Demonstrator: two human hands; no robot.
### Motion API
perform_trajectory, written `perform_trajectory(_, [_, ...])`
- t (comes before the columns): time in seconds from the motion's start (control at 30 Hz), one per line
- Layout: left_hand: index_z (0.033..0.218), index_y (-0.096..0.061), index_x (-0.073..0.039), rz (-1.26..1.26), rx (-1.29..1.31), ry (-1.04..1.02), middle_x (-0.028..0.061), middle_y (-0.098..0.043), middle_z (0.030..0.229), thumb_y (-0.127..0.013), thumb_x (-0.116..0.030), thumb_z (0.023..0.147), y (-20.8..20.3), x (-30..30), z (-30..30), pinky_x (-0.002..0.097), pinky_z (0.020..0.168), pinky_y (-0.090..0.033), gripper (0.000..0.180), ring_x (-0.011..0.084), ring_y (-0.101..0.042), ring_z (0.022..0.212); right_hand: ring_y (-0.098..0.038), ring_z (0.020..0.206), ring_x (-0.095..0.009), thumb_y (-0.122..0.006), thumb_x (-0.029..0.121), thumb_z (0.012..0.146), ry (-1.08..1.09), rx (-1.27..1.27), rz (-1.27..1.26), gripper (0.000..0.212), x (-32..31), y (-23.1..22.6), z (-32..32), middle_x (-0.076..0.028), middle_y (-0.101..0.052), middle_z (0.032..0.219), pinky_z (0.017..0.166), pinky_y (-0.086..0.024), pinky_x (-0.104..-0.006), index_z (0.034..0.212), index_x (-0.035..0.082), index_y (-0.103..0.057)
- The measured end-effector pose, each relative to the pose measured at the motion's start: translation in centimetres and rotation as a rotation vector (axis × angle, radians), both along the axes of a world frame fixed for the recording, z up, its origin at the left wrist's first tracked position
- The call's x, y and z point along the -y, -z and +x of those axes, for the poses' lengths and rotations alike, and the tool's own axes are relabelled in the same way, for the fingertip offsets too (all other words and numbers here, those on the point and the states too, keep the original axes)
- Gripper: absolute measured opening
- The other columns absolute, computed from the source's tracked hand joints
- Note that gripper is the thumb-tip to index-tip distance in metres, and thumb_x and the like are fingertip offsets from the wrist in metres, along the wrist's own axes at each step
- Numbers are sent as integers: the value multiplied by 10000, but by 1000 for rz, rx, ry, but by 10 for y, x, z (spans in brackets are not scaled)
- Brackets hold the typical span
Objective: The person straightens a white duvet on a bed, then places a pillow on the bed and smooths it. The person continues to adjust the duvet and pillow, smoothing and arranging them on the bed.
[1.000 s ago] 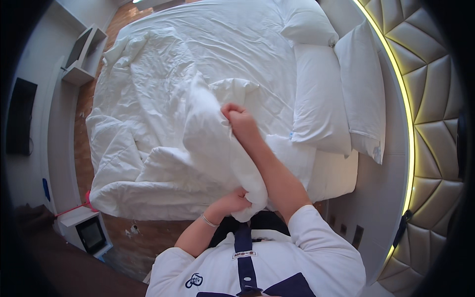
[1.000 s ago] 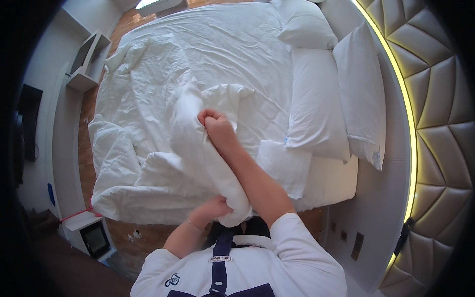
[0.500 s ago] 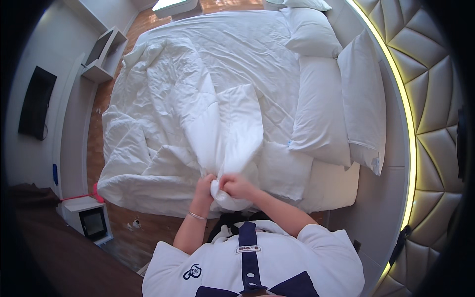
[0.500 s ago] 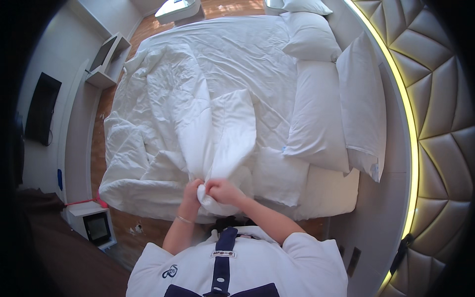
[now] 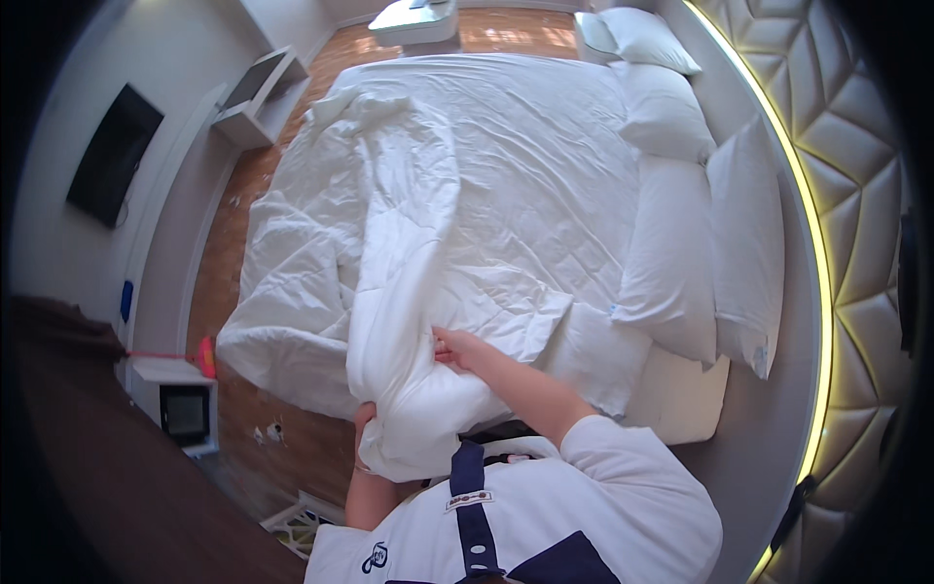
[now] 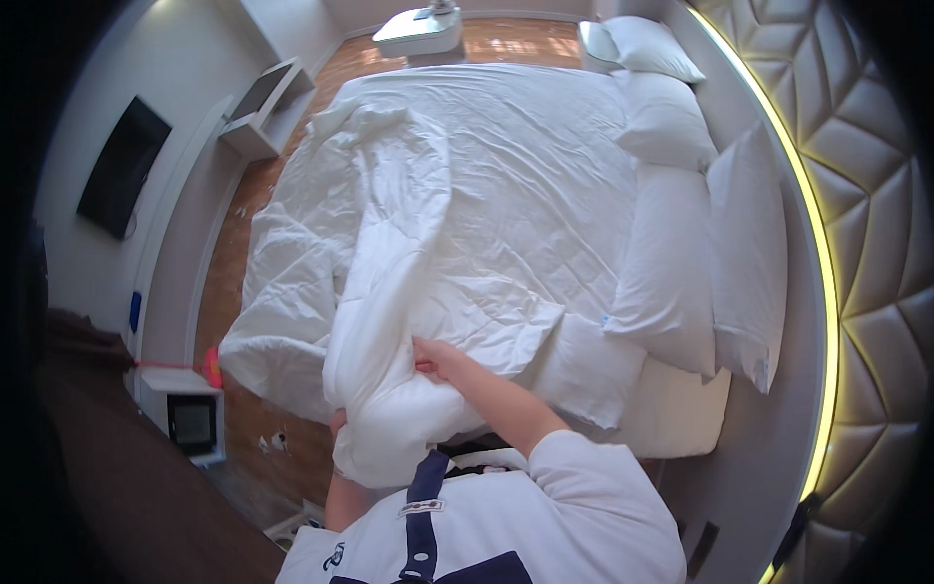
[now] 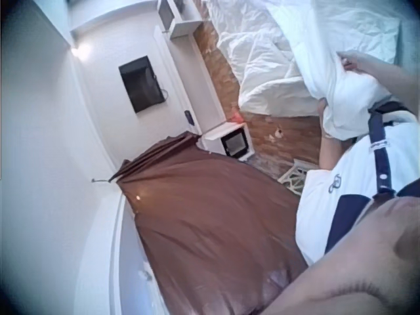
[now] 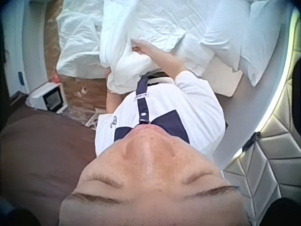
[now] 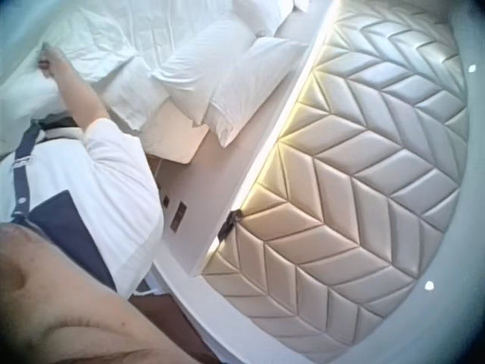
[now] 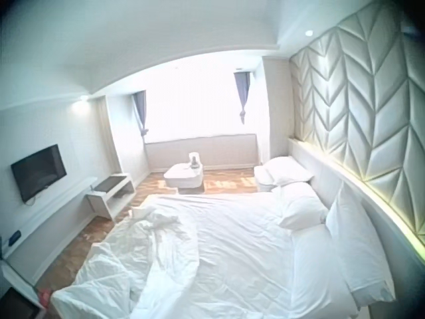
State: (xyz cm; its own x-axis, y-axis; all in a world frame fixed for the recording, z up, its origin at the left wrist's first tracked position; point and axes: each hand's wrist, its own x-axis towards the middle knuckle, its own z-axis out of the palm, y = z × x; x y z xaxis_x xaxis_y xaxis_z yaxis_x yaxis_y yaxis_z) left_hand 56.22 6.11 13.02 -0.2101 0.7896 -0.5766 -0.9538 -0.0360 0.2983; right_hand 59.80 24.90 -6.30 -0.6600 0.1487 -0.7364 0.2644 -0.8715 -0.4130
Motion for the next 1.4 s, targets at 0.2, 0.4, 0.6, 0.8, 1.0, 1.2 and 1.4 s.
perform_trajectory(0.2, [1167,-527,24,21,27,75,162,-596,1121,-515,-285,810,36,7,-5,373,882,-483,472,272,-593,1002,-474,1131,-255,-582,475,814,-509,744,981,592,47,58,41,-152,-524,1183,844,-456,-339,1166,7,-497])
perform_trajectory(0.4, [1075,-559,32,122,-464,306,140,-620,1015,-494,-202,810,97,-4,-22,339,784,-506,359,233,-615,900,-527,1057,-247,-554,422,839,156,74,11,516,60,25,65,-154,-553,1131,811,-479,-353,1152,14,-508])
perform_trajectory(0.6, [1005,-591,39,-50,-376,217,120,-629,929,-505,-132,816,42,-35,-38,302,678,-518,269,192,-626,792,-580,983,-238,-526,369,864,552,-587,11,443,-28,-72,46,-157,-581,1079,779,-501,-366,1137,20,-518])
perform_trajectory(0.8, [1127,-530,31,-180,-1241,247,139,-615,1032,-487,-251,903,186,-44,-28,311,764,-503,362,206,-610,928,-613,848,-165,-461,-11,816,324,-488,1247,224,-7,-263,8,-39,-647,882,733,-501,-289,976,17,-616])
perform_trajectory(1.0, [1192,-477,20,-39,-969,-27,148,-594,1092,-508,-257,911,169,-6,-78,321,804,-488,396,208,-591,978,-597,736,-403,-599,190,721,-561,-180,1675,234,75,-182,8,-215,-614,765,676,-485,-462,897,35,-600])
perform_trajectory(1.2, [1181,-487,46,-211,-566,236,145,-586,1095,-608,-217,846,135,-10,-59,328,838,-476,443,201,-584,960,-588,704,-398,-601,222,744,-802,-141,1502,210,138,-111,52,-213,-595,702,659,-470,-471,742,16,-559])
perform_trajectory(1.4, [994,-569,127,-330,-253,270,145,-634,905,-574,-129,806,196,-42,-59,337,663,-513,318,214,-630,759,-583,948,-340,-567,360,834,-310,101,1260,413,134,-101,76,-182,-601,1021,800,-467,-422,1075,24,-543])
